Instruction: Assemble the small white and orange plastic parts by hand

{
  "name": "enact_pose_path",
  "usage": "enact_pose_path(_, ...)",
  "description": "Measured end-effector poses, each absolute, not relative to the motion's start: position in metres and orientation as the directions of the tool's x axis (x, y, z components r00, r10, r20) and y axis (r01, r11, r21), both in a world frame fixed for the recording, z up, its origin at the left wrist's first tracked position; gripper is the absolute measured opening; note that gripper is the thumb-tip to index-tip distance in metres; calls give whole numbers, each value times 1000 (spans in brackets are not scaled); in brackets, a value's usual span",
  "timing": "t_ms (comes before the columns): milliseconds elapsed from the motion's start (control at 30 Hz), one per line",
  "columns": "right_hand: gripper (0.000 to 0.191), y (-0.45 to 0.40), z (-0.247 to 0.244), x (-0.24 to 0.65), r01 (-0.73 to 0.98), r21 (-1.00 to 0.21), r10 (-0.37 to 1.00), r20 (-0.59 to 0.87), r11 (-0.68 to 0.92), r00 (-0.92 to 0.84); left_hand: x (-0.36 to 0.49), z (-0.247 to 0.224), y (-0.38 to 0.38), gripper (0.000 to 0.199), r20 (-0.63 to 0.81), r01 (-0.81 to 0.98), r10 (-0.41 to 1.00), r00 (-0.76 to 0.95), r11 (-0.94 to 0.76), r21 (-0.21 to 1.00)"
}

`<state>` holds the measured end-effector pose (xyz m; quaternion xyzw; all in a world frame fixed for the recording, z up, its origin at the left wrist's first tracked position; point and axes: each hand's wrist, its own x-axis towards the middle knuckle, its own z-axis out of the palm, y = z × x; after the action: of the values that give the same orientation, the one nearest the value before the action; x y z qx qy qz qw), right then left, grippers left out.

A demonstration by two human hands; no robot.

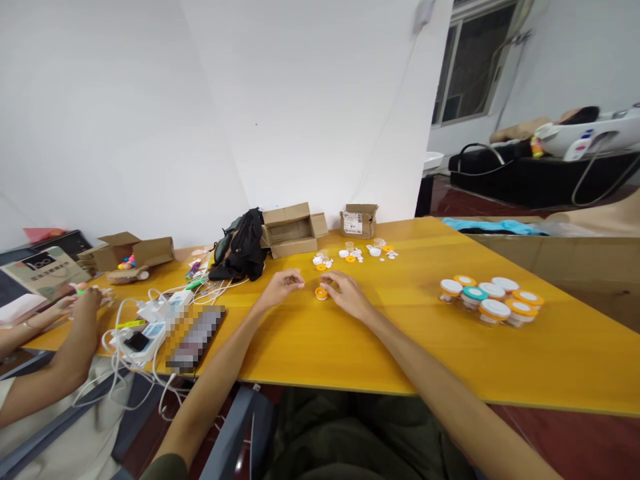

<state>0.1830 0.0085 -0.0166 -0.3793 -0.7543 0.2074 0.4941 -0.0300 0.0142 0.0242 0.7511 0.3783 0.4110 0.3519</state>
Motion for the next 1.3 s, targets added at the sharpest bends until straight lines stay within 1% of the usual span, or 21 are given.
enact_pose_path(100,10,4,-14,178,318,-685,755,605,655,-251,-19,22,11,22,341,160,893,292,-398,903)
enact_pose_path(200,7,-1,-13,173,276,-705,756,592,653,-278,-7,18,8,25,304,76,903,305,-341,937)
enact_pose_path(300,2,-2,-14,171,260,-727,771,575,635,-275,2,14,4,26,299,29,896,327,-326,945)
enact_pose_path(433,9,-1,-14,173,256,-741,783,576,621,-234,7,11,2,29,297,37,902,313,-324,945)
enact_pose_path(567,11,1,-14,175,245,-741,781,598,625,-182,3,12,6,25,341,93,899,274,-378,921)
enact_pose_path(667,13,2,-15,176,224,-743,776,611,630,-155,-6,13,12,19,391,206,886,251,-443,872)
enact_pose_path(833,17,3,-15,177,233,-745,778,619,625,-108,-28,19,20,11,491,488,851,185,-513,706)
enact_pose_path(900,18,3,-13,178,242,-744,778,621,623,-95,-37,20,23,11,521,585,838,163,-507,633)
enact_pose_path(967,17,3,-12,181,256,-744,781,618,617,-88,-46,20,25,12,516,651,844,145,-474,592)
enact_pose_path(1033,17,4,-12,182,272,-744,785,614,610,-82,-52,17,26,17,477,669,867,141,-439,600)
enact_pose_path(1167,17,5,-13,184,286,-739,784,616,610,-82,-60,9,30,24,375,622,905,201,-414,665)
enact_pose_path(1300,19,8,-17,184,295,-725,771,633,623,-72,-62,4,32,24,361,582,893,270,-450,677)
